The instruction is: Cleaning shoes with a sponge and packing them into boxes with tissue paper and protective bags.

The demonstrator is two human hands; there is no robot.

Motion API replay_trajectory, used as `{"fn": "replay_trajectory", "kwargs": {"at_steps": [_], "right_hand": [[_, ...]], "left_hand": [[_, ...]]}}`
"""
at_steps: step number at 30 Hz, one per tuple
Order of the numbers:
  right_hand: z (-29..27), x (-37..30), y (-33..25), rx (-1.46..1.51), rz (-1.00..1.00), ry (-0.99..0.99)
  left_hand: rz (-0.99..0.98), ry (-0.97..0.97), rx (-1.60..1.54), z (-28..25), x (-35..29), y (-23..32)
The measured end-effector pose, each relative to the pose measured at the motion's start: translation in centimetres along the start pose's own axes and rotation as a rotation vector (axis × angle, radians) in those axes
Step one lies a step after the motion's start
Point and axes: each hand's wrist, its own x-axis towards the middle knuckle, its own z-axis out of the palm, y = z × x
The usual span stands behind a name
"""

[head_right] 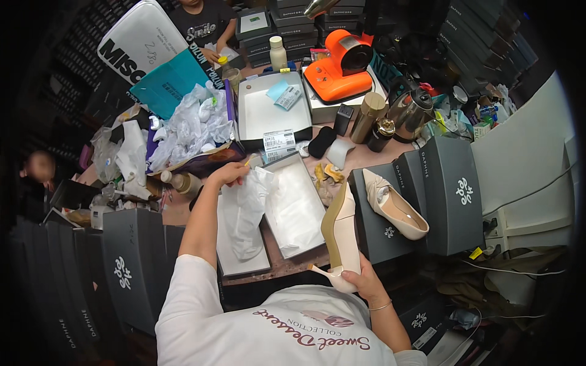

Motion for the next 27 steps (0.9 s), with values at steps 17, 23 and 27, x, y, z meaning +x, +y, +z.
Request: {"fn": "replay_trajectory", "kwargs": {"at_steps": [17,23,27], "right_hand": [[4.1,4.7,-5.8,0.035,0.326,-0.728],[5.8,5.3,-6.2,-0.17,0.343,-0.712],[6.5,8.4,-4.6,0.064,0.383,-0.701]], "left_hand": [[0.475,0.7,-0.425,12.6,-19.4,-0.1],[0.637,0.903,-0.02,12.8,-20.7,1.5],[0.872,0.855,0.058,12.6,-25.8,3.4]]}}
